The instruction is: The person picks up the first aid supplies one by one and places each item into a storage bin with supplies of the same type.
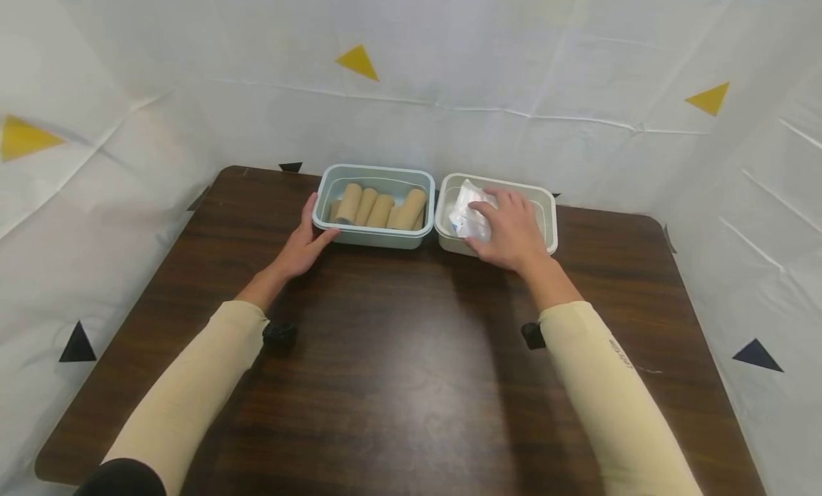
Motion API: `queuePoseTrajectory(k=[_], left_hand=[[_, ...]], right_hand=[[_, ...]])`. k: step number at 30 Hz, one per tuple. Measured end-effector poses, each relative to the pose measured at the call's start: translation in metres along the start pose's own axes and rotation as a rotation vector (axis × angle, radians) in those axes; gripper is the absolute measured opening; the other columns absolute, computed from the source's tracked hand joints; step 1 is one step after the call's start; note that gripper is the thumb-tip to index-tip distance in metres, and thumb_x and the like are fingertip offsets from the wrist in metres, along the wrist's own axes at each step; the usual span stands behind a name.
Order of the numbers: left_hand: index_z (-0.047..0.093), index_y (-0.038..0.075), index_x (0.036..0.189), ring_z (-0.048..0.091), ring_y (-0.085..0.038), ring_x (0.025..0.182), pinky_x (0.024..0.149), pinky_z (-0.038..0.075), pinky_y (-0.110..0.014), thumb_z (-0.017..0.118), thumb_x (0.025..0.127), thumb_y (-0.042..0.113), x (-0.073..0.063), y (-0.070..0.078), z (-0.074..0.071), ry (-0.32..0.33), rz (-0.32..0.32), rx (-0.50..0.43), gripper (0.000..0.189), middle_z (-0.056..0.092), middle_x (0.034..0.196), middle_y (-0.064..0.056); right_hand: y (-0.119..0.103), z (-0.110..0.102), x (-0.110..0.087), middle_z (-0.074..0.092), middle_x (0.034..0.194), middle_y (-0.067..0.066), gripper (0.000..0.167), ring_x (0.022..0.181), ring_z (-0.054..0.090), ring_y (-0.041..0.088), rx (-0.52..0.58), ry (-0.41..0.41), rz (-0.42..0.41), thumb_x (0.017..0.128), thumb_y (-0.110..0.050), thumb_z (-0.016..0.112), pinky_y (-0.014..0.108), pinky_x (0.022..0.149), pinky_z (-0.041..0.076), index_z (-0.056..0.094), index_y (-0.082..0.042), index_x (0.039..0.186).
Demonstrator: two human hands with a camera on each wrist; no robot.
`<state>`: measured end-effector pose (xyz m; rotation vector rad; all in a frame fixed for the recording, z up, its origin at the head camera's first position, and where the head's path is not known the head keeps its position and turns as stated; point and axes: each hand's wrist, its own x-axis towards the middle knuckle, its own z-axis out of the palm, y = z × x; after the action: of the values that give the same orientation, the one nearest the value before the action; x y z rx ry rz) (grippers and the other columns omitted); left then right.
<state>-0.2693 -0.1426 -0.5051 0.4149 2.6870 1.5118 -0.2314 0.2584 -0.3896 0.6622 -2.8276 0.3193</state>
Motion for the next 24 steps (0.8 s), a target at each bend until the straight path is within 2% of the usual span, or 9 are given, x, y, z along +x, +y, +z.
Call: queuePoseTrajectory(k=[6,11,19,24], left_hand=[[-0.011,0.036,0.155,0.018,-0.026,0.147,0.114,0.020,-0.053,0.051,0.098,0.053,0.000,0.000,0.002,-0.008,0.012,0.001,0.086,0.009,0.164,-0.006],[-0.011,0.037,0.155,0.018,-0.025,0.147,0.114,0.019,-0.052,0.051,0.098,0.053,0.001,0.001,0.004,-0.012,0.020,-0.011,0.086,0.008,0.164,-0.004],[-0.011,0.038,0.155,0.018,-0.027,0.146,0.113,0.020,-0.053,0.051,0.097,0.055,0.003,0.000,0.006,-0.017,0.006,0.005,0.086,0.009,0.164,-0.006],[-0.010,0.038,0.155,0.019,-0.027,0.146,0.113,0.020,-0.053,0.052,0.097,0.055,0.001,0.001,0.004,-0.015,-0.011,0.000,0.086,0.010,0.164,-0.006]], right_hand=[[0.000,0.003,0.003,0.040,0.146,0.021,0.060,0.129,0.038,0.043,-0.030,-0.012,-0.004,0.076,-0.033,0.079,0.060,0.101,0.028,0.063,-0.008,0.128],[0.004,0.009,-0.004,0.032,0.152,0.022,0.060,0.134,0.032,0.043,-0.034,-0.056,-0.001,0.081,-0.030,0.078,0.058,0.108,0.022,0.060,-0.007,0.134],[0.004,0.009,-0.017,0.041,0.145,0.023,0.050,0.132,0.035,0.044,-0.004,-0.016,-0.015,0.083,-0.027,0.078,0.058,0.107,0.023,0.064,-0.005,0.126],[0.004,0.002,-0.026,0.044,0.143,0.023,0.048,0.131,0.037,0.045,0.038,0.001,0.016,0.083,-0.025,0.078,0.057,0.108,0.024,0.065,-0.004,0.125]])
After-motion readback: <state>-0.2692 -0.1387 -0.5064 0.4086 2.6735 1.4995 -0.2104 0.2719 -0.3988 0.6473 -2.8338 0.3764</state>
